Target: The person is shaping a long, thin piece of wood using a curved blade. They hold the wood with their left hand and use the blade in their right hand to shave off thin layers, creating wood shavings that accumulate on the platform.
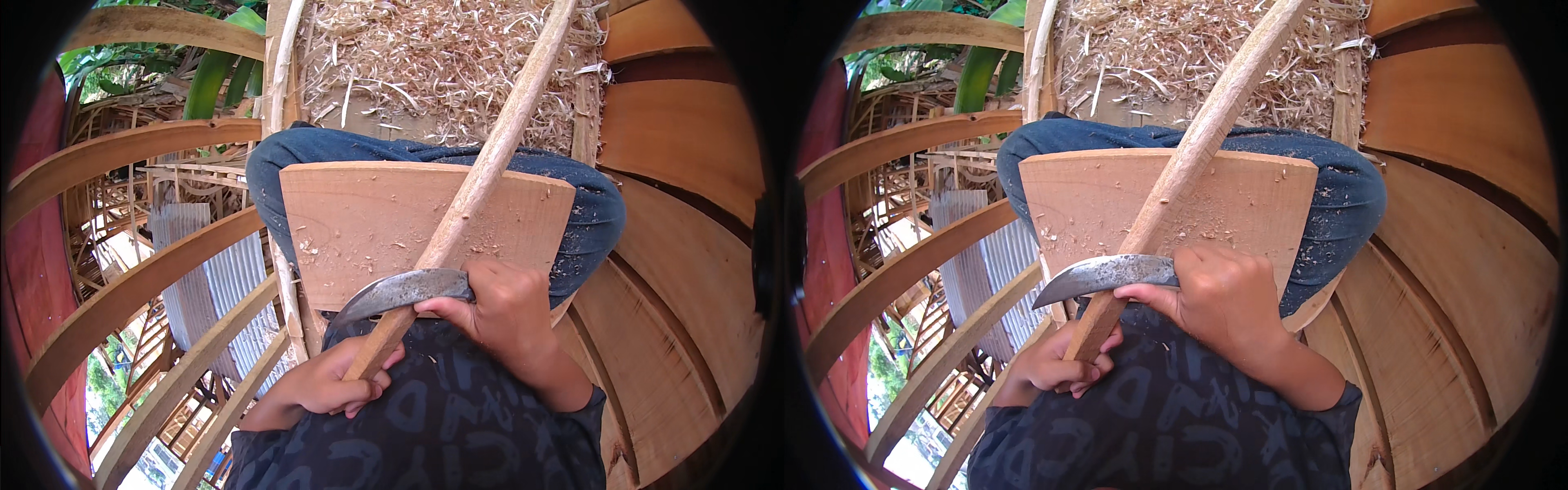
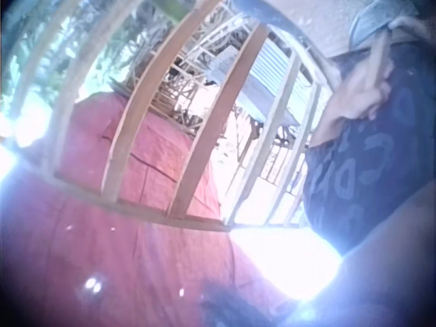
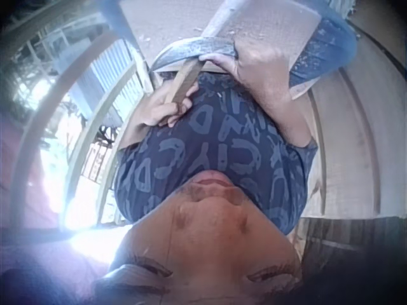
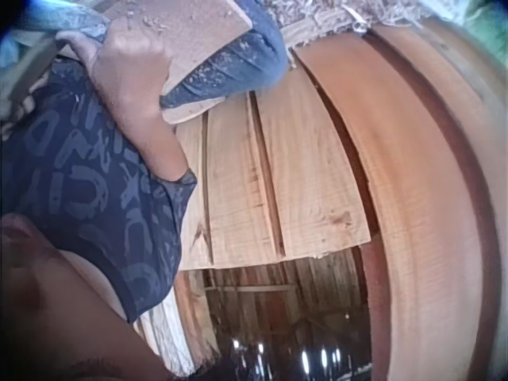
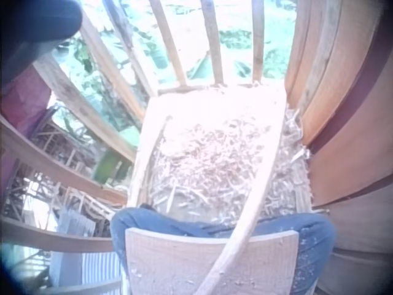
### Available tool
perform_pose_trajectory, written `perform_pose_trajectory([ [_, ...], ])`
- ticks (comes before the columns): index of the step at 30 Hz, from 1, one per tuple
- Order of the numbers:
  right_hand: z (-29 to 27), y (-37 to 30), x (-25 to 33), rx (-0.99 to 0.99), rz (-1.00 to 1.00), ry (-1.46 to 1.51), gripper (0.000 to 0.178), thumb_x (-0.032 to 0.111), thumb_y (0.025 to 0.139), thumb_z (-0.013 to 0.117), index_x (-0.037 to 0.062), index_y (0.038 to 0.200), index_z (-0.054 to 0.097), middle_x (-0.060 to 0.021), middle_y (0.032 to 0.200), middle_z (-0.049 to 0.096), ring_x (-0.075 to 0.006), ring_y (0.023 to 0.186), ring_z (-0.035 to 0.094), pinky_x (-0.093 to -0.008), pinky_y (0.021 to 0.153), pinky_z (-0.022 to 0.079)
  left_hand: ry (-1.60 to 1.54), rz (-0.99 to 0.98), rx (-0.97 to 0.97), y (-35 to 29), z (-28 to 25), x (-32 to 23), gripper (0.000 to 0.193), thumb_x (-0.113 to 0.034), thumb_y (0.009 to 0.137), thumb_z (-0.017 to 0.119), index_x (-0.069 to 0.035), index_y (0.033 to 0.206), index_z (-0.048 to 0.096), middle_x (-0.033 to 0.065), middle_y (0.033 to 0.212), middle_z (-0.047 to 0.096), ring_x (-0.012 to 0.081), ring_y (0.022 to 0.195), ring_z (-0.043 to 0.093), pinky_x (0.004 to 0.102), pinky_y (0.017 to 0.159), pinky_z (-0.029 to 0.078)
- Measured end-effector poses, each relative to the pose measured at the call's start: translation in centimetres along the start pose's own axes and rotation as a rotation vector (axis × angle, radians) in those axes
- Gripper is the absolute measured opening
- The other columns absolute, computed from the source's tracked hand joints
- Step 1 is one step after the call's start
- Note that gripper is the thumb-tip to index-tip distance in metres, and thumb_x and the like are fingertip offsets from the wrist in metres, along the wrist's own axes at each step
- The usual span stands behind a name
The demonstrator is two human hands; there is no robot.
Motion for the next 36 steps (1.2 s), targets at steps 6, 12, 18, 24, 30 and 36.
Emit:
perform_pose_trajectory([
  [6, -0.1, 0.9, -2.9, -0.069, 0.066, -0.094, 0.057, 0.056, 0.069, 0.069, 0.0044, 0.054, 0.049, -0.0130, 0.050, 0.050, -0.0308, 0.046, 0.054, -0.0378, 0.042, 0.040, -0.029, 0.041, 0.012, 0.0, -0.7, 0.8, 0.027, 0.003, 0.075, 0.045, 0.000, 0.101, 0.035, 0.0028, 0.060, 0.045, 0.0098, 0.041, 0.048, 0.0207, 0.037, 0.035],
  [12, -0.7, 0.8, -3.3, -0.106, 0.078, -0.137, 0.058, 0.056, 0.075, 0.065, 0.0021, 0.057, 0.053, -0.0139, 0.050, 0.050, -0.0314, 0.046, 0.055, -0.0390, 0.043, 0.041, -0.019, 0.060, 0.043, 0.1, -0.5, 0.4, 0.030, 0.002, 0.076, 0.045, 0.000, 0.104, 0.035, 0.0031, 0.062, 0.046, 0.0086, 0.042, 0.048, 0.0210, 0.038, 0.037],
  [18, -3.0, 0.7, -3.6, -0.103, 0.229, -0.080, 0.053, 0.049, 0.075, 0.068, 0.0003, 0.059, 0.054, -0.0163, 0.051, 0.049, -0.0342, 0.051, 0.055, -0.0378, 0.046, 0.041, 0.009, -0.027, 0.120, 0.2, -0.3, 0.6, 0.032, 0.002, 0.077, 0.047, 0.000, 0.106, 0.034, 0.0038, 0.070, 0.046, 0.0076, 0.046, 0.048, 0.0202, 0.039, 0.039],
  [24, -0.5, 0.8, -4.2, -0.027, 0.179, -0.048, 0.058, 0.056, 0.071, 0.068, 0.0017, 0.059, 0.051, -0.0149, 0.050, 0.049, -0.0346, 0.048, 0.053, -0.0376, 0.044, 0.040, 0.025, 0.067, 0.056, 0.1, -0.3, 0.4, 0.023, -0.001, 0.079, 0.046, -0.003, 0.099, 0.035, 0.0003, 0.065, 0.042, 0.0059, 0.044, 0.045, 0.0198, 0.039, 0.037],
  [30, -0.5, 0.3, -3.7, -0.124, 0.146, -0.057, 0.052, 0.049, 0.074, 0.070, 0.0010, 0.061, 0.053, -0.0152, 0.052, 0.050, -0.0331, 0.047, 0.052, -0.0357, 0.044, 0.039, 0.039, 0.102, 0.045, -0.3, -0.3, -0.2, 0.020, -0.005, 0.084, 0.049, -0.004, 0.098, 0.036, -0.0004, 0.063, 0.042, 0.0060, 0.042, 0.044, 0.0198, 0.038, 0.035],
  [36, -0.5, -0.9, -2.4, -0.156, 0.228, 0.222, 0.023, 0.016, 0.079, 0.071, -0.0023, 0.071, 0.060, -0.0113, 0.054, 0.053, -0.0173, 0.046, 0.051, -0.0287, 0.046, 0.038, 0.077, 0.168, 0.011, -0.6, -0.5, -0.4, 0.017, -0.010, 0.088, 0.049, -0.004, 0.099, 0.037, -0.0005, 0.065, 0.043, 0.0052, 0.043, 0.044, 0.0193, 0.039, 0.035],
])
Point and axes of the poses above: each hand's wrist, its own y-axis towards the middle knuckle, its own z-axis out of the palm, x = y × z, the point moved 6 cm from there along y, towards the middle knuckle
